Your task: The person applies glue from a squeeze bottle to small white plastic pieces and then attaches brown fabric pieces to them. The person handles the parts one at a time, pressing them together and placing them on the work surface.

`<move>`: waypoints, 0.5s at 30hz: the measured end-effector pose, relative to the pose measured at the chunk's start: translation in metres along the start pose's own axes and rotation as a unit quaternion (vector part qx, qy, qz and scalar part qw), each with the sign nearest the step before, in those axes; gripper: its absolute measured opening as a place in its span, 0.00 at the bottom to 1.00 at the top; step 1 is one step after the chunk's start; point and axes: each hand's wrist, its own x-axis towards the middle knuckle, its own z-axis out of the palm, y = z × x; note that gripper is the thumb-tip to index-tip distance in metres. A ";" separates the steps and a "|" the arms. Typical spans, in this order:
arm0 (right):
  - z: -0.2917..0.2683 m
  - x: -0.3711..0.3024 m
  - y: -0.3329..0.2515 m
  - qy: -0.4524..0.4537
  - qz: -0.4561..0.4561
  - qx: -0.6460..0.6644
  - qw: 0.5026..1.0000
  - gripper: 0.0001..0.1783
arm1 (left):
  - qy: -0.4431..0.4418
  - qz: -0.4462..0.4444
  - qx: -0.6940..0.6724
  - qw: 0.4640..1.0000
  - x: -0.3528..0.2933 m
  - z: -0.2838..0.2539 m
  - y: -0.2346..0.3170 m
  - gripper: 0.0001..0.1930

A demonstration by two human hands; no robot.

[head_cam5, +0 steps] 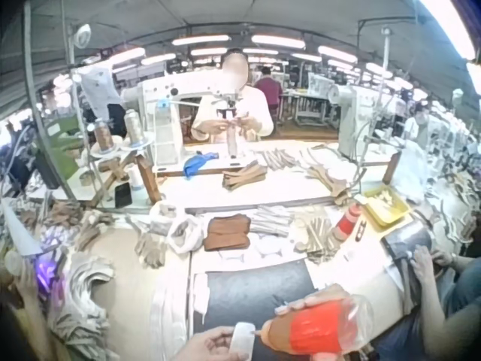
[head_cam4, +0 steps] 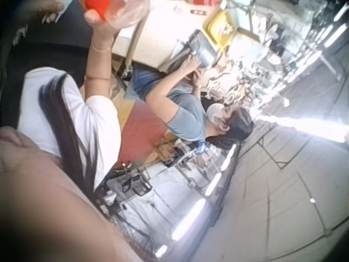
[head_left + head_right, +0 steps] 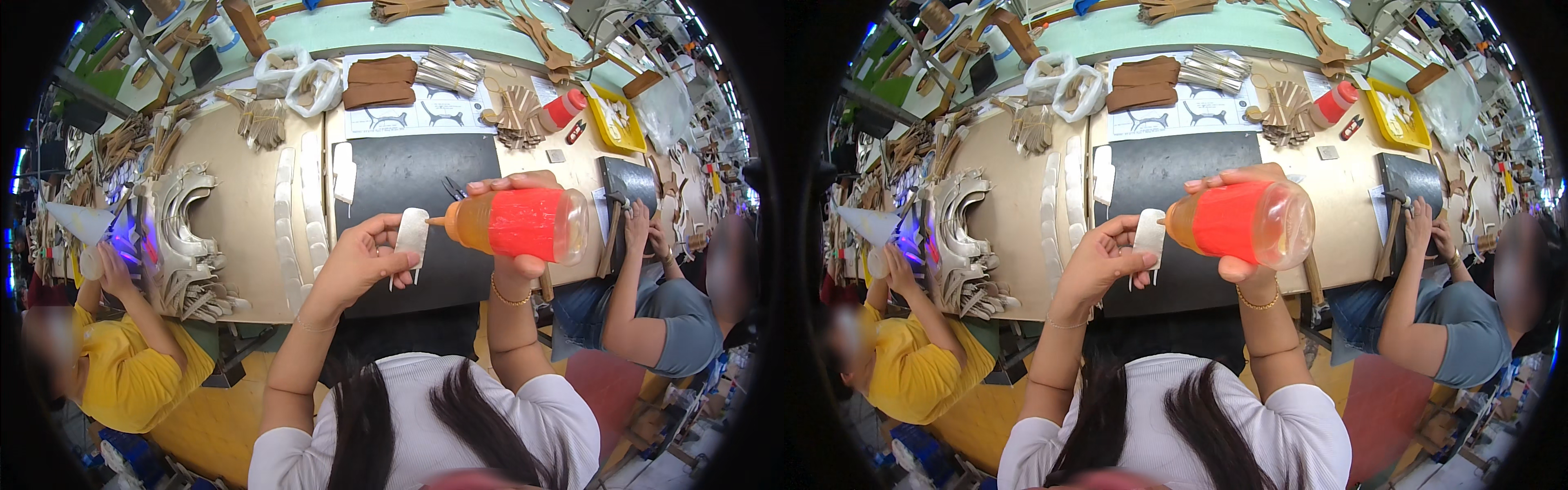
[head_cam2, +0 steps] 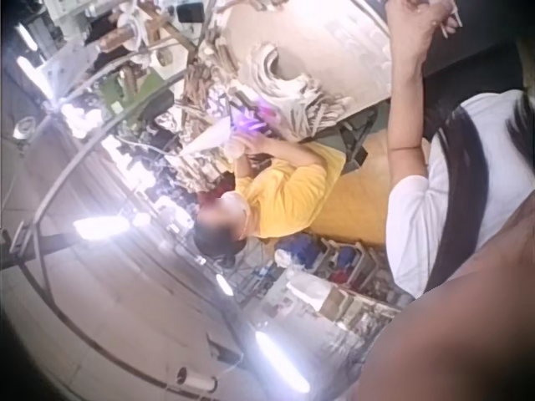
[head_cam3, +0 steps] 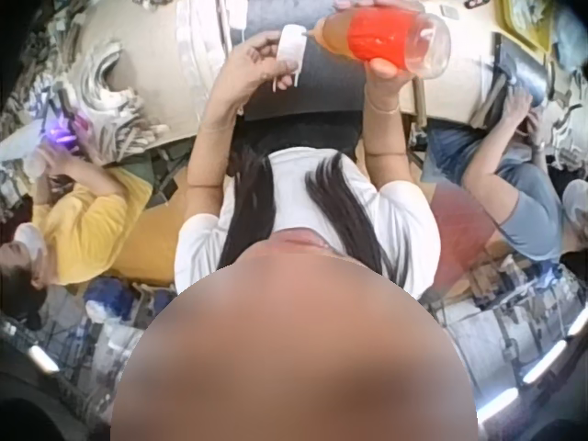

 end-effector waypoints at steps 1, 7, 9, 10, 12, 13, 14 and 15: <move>0.001 0.001 0.000 -0.011 -0.007 -0.003 1.000 0.52 | -0.004 0.017 -0.005 1.000 -0.005 0.004 0.004 0.21; 0.005 0.000 -0.004 -0.013 0.019 -0.014 1.000 0.52 | -0.013 0.007 -0.004 1.000 -0.018 0.012 0.015 0.22; 0.005 0.001 -0.003 -0.035 -0.007 -0.021 0.999 0.52 | -0.017 0.005 -0.006 1.000 -0.019 0.012 0.014 0.22; 0.005 0.002 -0.002 -0.042 -0.015 -0.025 0.999 0.52 | -0.019 0.004 -0.008 1.000 -0.020 0.012 0.014 0.22; 0.004 0.003 0.000 -0.055 -0.026 -0.034 0.998 0.52 | -0.023 0.006 0.000 1.000 -0.020 0.011 0.014 0.22; 0.004 0.003 0.000 -0.060 -0.029 -0.037 0.997 0.52 | -0.024 0.006 0.004 1.000 -0.021 0.010 0.014 0.22; 0.004 0.003 0.000 -0.061 -0.030 -0.042 0.997 0.52 | -0.024 0.004 0.001 1.000 -0.021 0.009 0.014 0.22; 0.004 0.003 0.000 -0.062 -0.031 -0.046 0.997 0.52 | -0.024 0.002 -0.001 1.000 -0.021 0.008 0.015 0.22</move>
